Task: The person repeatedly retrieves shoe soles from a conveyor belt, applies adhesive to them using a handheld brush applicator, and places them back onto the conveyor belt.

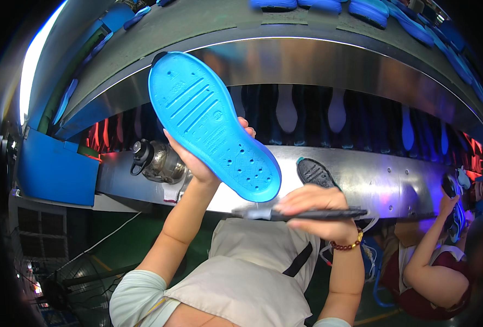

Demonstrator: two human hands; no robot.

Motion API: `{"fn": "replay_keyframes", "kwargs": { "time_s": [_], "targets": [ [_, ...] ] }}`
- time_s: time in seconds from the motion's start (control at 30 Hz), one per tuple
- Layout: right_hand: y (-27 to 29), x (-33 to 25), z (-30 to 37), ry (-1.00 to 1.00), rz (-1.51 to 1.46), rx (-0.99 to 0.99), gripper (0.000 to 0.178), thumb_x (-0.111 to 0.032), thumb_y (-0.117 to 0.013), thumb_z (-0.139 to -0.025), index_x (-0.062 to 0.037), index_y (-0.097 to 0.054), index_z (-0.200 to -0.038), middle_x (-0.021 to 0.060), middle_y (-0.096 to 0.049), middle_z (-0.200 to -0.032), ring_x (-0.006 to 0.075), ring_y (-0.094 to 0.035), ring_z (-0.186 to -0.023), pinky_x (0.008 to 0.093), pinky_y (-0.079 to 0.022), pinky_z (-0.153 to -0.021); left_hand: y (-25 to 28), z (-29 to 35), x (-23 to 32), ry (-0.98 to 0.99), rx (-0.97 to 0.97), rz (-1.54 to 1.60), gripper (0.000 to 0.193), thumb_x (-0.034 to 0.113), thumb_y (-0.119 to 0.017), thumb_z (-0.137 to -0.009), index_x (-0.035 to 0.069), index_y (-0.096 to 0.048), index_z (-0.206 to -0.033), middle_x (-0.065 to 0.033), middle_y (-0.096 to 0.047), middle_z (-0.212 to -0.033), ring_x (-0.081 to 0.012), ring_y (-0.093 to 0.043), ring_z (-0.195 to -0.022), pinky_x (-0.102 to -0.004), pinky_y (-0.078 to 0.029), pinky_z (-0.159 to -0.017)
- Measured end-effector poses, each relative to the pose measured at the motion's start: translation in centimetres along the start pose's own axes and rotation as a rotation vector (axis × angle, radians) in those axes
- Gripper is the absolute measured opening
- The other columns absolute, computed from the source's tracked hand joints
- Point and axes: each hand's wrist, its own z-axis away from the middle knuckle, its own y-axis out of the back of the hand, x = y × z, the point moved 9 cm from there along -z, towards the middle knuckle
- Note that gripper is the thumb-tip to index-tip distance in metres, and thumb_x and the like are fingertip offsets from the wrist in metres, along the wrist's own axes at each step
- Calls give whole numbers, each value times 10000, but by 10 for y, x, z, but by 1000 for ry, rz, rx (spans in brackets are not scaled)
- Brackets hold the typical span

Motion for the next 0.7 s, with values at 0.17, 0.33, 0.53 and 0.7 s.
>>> {"fn": "replay_keyframes", "kwargs": {
  "time_s": [0.17, 0.33, 0.53, 0.7],
  "targets": [
    [-6, 10, -5, -74, 294, 81, 217, 47, -678, -650, -14, -661, -858, 113, -650, -890, 214, -596, -892, 296, -467, -802, -4, -3, 7, -21, 22, -81, 1028, 845, -143, -656, 12, -394, -1203, -254, -563, -940, -380, -585, -805, -474, -493, -702],
    [19, 36, 4, -126, -195, 249, 192, 23, -652, -688, 49, -618, -875, 203, -613, -957, 248, -582, -940, 333, -448, -852, -26, 0, 2, 59, -127, -32, 1011, 825, -179, -681, 7, -349, -1250, -248, -539, -1031, -361, -573, -884, -460, -488, -753],
    [-4, 39, 11, -142, -418, 452, 207, 1, -629, -742, 56, -586, -937, 208, -615, -971, 240, -612, -887, 310, -477, -813, -11, 48, -27, 90, -95, -113, 645, 451, -400, -879, 30, -242, -1341, -160, -423, -1279, -266, -448, -1151, -394, -347, -979],
    [-32, -16, -12, -113, 160, -202, 228, 33, -690, -661, 21, -639, -883, 168, -643, -930, 237, -637, -869, 298, -511, -761, -9, 34, -31, 422, -272, 33, 569, 311, -509, -843, -16, -339, -1277, -158, -509, -1173, -217, -539, -1036, -333, -434, -890]
  ]
}}
